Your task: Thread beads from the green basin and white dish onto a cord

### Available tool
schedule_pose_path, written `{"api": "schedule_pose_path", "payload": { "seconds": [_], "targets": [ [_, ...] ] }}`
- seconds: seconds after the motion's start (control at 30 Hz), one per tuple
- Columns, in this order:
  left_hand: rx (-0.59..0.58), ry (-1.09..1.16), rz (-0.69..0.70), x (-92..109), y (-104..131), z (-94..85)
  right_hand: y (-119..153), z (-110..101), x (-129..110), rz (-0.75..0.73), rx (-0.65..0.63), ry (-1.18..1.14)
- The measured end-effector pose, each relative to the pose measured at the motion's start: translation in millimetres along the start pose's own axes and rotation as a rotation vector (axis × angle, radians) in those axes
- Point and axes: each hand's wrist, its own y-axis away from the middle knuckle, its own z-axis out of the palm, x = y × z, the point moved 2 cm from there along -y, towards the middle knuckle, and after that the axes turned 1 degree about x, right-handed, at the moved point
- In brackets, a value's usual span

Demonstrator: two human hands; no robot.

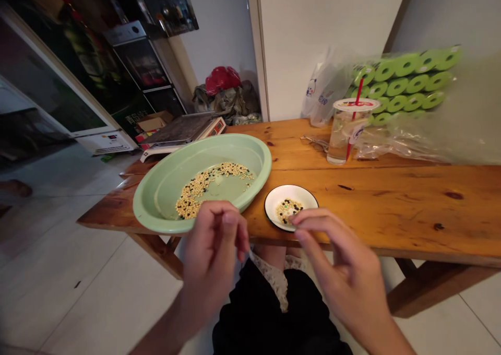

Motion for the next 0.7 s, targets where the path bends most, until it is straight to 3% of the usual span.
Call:
{"api": "schedule_pose_path", "payload": {
  "seconds": [0.07,0.13,0.17,0.2,0.27,0.37,0.47,0.57,0.7],
  "targets": [
    [0.027,-0.188,0.07,-0.7,-26.7,-31.9,-11.1,-15.0,15.5,0.016,0.144,0.064],
    [0.083,-0.423,0.101,-7.2,-66.9,-70.0,-24.1,-31.8,43.1,0.139,0.304,0.069],
    [0.047,-0.569,0.094,-14.0,-90.1,-87.1,-30.0,-38.4,59.4,0.218,0.352,0.063],
    [-0.083,-0.732,0.047,-24.4,-113.6,-100.8,-34.9,-43.4,75.4,0.279,0.401,0.069],
    [-0.284,-0.819,-0.032,-50.4,-155.5,-120.6,-41.3,-46.5,103.0,0.341,0.404,0.097],
    [-0.578,-0.909,-0.108,-96.9,-193.6,-128.9,-41.7,-40.9,128.1,0.384,0.37,0.108],
    [-0.784,-0.969,-0.135,-137.9,-204.2,-125.8,-37.1,-35.9,135.8,0.404,0.347,0.105],
    [-0.897,-0.992,-0.119,-163.2,-206.3,-125.2,-34.1,-36.4,135.2,0.414,0.356,0.107],
    [-0.982,-0.999,-0.078,-179.1,-213.6,-129.4,-33.7,-37.3,132.8,0.419,0.351,0.119]
  ]
}}
